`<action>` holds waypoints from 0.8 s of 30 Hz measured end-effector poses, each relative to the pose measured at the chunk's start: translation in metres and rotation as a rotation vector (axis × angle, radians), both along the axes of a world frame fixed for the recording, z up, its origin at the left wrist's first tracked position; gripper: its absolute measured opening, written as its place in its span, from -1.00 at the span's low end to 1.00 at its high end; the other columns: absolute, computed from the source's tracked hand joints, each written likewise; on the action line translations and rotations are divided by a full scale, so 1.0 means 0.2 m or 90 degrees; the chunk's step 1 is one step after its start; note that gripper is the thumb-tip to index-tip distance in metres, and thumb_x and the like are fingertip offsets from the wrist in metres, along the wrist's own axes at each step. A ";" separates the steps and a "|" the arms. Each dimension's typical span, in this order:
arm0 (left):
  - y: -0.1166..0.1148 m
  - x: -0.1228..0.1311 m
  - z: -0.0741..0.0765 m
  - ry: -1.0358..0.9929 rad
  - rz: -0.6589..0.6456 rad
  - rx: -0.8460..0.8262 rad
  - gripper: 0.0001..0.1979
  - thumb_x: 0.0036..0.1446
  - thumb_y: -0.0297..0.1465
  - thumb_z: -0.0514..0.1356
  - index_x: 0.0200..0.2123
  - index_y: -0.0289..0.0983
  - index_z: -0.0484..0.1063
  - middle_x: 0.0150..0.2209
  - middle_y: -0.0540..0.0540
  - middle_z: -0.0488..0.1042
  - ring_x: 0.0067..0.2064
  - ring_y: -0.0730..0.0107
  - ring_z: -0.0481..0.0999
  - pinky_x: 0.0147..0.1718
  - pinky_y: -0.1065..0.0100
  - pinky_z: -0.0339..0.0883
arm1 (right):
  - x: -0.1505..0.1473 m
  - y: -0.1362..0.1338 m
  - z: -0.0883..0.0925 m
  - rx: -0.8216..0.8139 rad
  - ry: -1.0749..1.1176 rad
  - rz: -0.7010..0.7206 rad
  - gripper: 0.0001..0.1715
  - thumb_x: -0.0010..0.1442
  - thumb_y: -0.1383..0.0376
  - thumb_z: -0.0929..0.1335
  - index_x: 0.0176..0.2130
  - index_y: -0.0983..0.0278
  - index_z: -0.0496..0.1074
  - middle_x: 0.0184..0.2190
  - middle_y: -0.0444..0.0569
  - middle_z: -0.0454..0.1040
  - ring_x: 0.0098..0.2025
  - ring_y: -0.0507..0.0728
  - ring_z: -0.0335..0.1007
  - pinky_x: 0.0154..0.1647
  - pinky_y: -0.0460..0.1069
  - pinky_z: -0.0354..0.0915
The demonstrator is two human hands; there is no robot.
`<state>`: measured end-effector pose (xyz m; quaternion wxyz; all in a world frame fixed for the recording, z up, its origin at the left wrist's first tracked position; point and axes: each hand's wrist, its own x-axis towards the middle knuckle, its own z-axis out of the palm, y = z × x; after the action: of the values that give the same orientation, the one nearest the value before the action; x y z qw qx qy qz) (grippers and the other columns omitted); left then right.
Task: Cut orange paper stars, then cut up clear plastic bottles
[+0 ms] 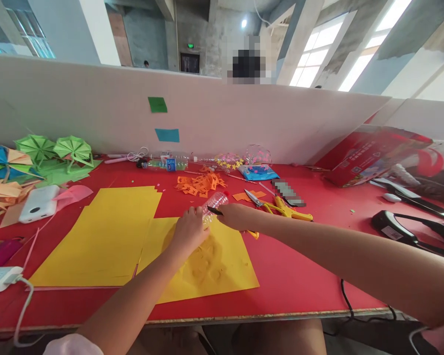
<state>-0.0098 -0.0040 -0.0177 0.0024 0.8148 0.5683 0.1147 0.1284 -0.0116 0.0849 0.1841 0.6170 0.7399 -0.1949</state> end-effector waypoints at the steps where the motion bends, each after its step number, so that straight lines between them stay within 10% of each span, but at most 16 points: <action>1: 0.00 0.00 0.00 -0.003 0.000 -0.004 -0.57 0.04 -0.30 0.15 -0.02 -0.36 0.25 -0.15 -0.30 0.38 -0.10 0.05 0.40 -0.23 0.22 0.30 | 0.00 0.00 0.00 -0.004 -0.006 -0.002 -0.60 0.34 0.29 0.10 0.04 0.43 0.26 -0.26 0.17 0.52 -0.57 0.07 0.46 -0.63 -0.07 0.29; 14: -0.03 0.02 0.03 0.009 0.000 -0.044 -0.59 0.05 -0.33 0.17 -0.03 -0.34 0.24 -0.14 -0.29 0.35 -0.08 0.06 0.37 -0.23 0.23 0.29 | -0.08 0.05 0.08 -0.169 -0.132 0.008 -0.66 0.27 0.22 0.30 0.00 0.33 0.35 -0.07 0.03 0.42 -0.15 0.13 0.42 -0.16 0.10 0.39; 24: -0.04 0.01 0.03 0.037 -0.027 0.008 -0.59 0.09 -0.24 0.17 -0.07 -0.40 0.26 -0.17 -0.30 0.35 -0.14 0.07 0.38 -0.29 0.23 0.30 | -0.04 0.07 0.10 -0.200 -0.126 0.038 -0.67 0.29 0.19 0.28 -0.02 0.34 0.35 -0.14 0.01 0.45 -0.22 0.09 0.45 -0.22 0.06 0.41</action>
<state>-0.0073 -0.0116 -0.0119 -0.0170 0.8295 0.5502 0.0947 0.1207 0.0028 0.1040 0.3556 0.5746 0.6967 -0.2410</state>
